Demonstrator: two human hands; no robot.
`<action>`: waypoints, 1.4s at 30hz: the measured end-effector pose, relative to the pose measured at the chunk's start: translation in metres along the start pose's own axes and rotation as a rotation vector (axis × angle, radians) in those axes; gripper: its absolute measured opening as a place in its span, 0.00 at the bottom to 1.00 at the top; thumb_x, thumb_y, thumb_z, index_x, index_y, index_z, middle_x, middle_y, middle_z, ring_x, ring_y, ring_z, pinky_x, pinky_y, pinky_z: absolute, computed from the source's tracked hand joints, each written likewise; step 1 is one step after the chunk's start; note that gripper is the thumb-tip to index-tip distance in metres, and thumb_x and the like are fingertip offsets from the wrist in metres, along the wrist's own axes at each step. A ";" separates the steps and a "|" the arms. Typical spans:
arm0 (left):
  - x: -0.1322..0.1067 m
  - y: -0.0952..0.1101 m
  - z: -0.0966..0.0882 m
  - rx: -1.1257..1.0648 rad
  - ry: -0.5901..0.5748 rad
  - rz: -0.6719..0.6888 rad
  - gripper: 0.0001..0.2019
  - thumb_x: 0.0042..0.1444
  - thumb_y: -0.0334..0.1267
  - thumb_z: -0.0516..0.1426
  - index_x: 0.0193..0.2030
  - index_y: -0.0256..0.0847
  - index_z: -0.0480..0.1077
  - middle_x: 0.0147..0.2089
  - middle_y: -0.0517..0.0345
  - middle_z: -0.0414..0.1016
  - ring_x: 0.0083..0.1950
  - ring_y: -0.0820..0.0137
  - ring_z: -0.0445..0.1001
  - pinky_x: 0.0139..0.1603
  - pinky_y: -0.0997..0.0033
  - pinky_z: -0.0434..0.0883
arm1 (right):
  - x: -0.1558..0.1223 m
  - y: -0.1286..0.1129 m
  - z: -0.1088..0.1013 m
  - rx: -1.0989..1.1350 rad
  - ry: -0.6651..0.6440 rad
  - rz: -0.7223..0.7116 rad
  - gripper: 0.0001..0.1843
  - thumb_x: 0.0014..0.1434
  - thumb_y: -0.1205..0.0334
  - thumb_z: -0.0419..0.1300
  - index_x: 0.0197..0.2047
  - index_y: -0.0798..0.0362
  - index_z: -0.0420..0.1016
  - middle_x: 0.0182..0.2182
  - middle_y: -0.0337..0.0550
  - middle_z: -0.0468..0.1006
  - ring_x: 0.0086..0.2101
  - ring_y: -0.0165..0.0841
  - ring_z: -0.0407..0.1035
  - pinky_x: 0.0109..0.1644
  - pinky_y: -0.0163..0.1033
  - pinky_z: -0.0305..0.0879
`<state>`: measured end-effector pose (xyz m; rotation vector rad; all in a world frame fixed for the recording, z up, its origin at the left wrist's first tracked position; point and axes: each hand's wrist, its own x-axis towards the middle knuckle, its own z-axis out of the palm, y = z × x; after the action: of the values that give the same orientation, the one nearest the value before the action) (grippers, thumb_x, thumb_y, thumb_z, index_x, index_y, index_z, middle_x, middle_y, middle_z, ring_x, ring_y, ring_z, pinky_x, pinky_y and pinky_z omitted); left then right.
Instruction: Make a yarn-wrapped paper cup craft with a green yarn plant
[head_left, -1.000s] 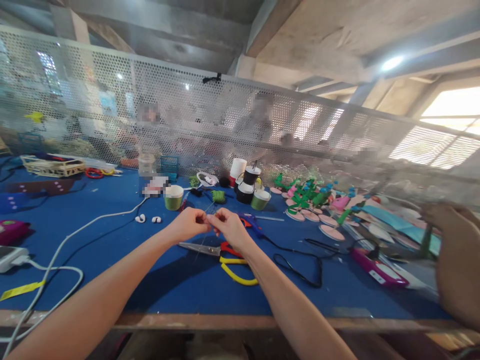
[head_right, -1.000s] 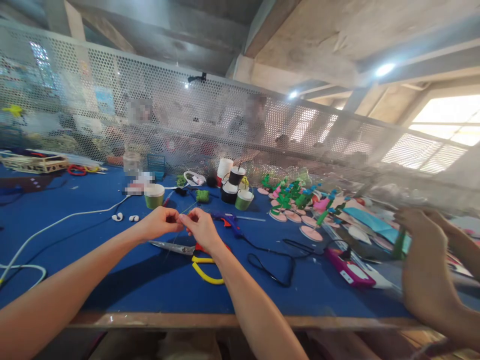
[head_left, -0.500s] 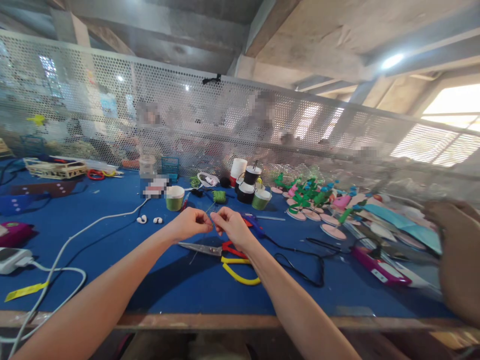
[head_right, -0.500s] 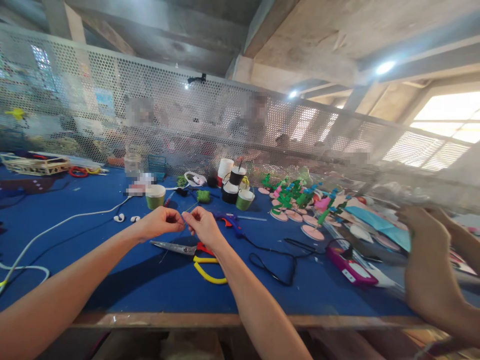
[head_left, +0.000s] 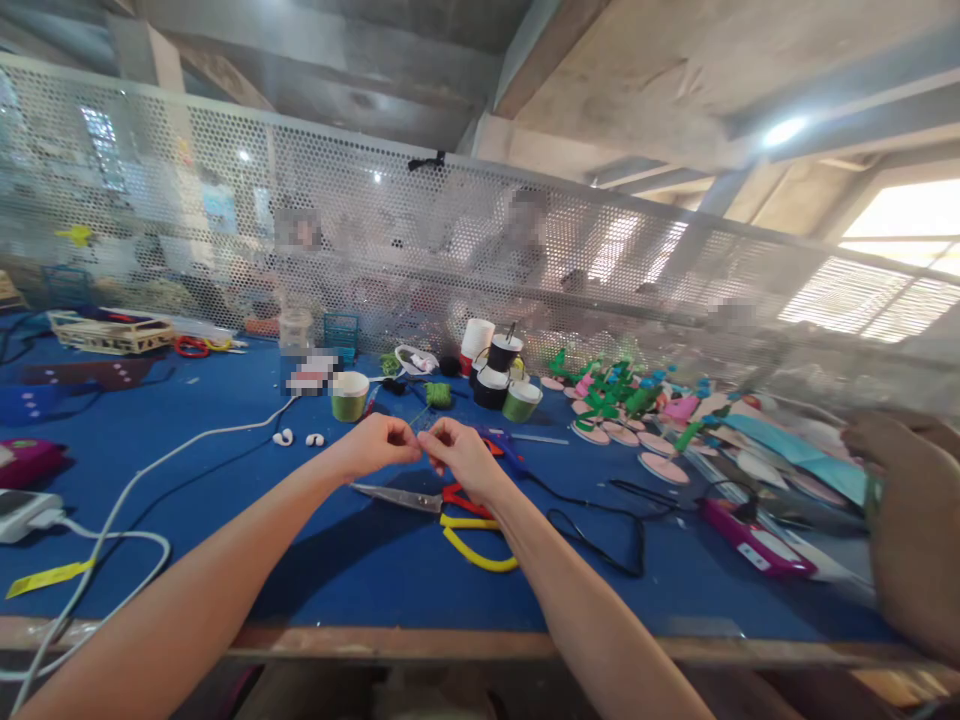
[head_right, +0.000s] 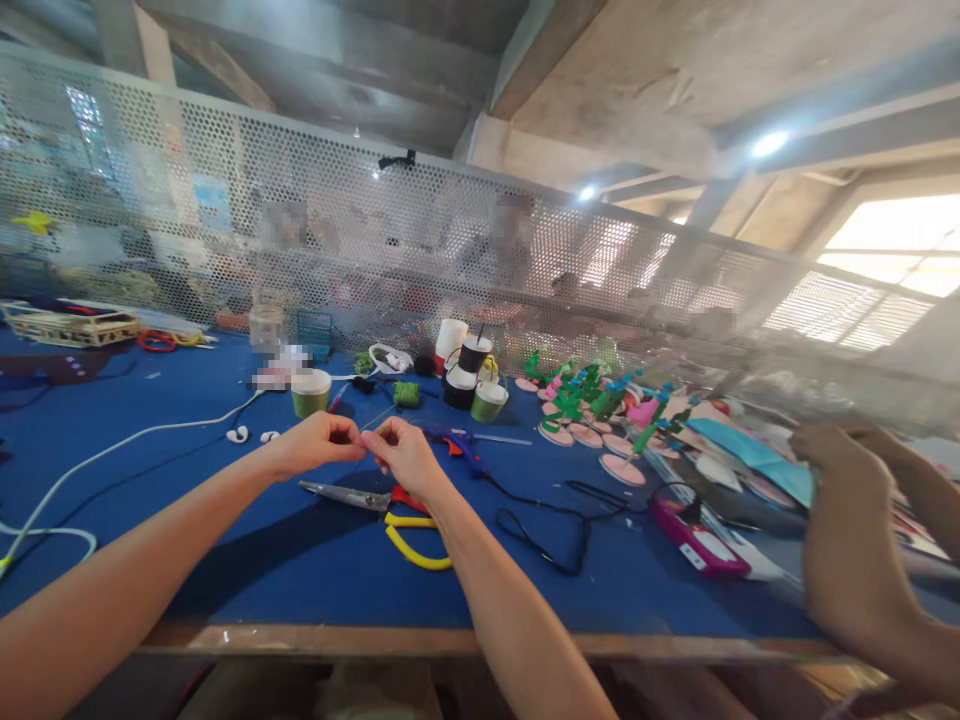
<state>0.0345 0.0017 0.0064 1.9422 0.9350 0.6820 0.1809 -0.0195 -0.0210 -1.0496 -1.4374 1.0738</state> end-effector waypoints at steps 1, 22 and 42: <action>0.000 0.000 -0.001 0.018 0.008 0.010 0.09 0.37 0.39 0.56 0.20 0.34 0.65 0.19 0.66 0.63 0.23 0.77 0.58 0.25 0.77 0.56 | 0.000 0.001 0.000 -0.019 0.006 0.001 0.17 0.41 0.50 0.60 0.21 0.54 0.60 0.12 0.29 0.62 0.14 0.22 0.54 0.18 0.30 0.51; 0.001 -0.003 -0.001 0.023 0.013 0.011 0.10 0.39 0.41 0.55 0.20 0.34 0.66 0.18 0.65 0.64 0.23 0.77 0.61 0.27 0.77 0.59 | 0.001 0.003 0.003 0.024 -0.032 0.008 0.17 0.42 0.48 0.58 0.22 0.54 0.62 0.14 0.31 0.63 0.15 0.22 0.55 0.19 0.31 0.53; -0.002 0.001 -0.006 -0.011 -0.072 0.011 0.09 0.39 0.39 0.56 0.23 0.34 0.68 0.21 0.65 0.65 0.24 0.77 0.60 0.28 0.77 0.59 | -0.001 -0.001 0.005 -0.112 0.109 -0.020 0.20 0.42 0.48 0.59 0.17 0.52 0.56 0.10 0.28 0.56 0.14 0.22 0.49 0.18 0.31 0.46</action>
<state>0.0293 0.0020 0.0101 1.9505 0.8756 0.6179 0.1758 -0.0206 -0.0210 -1.1537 -1.4304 0.9162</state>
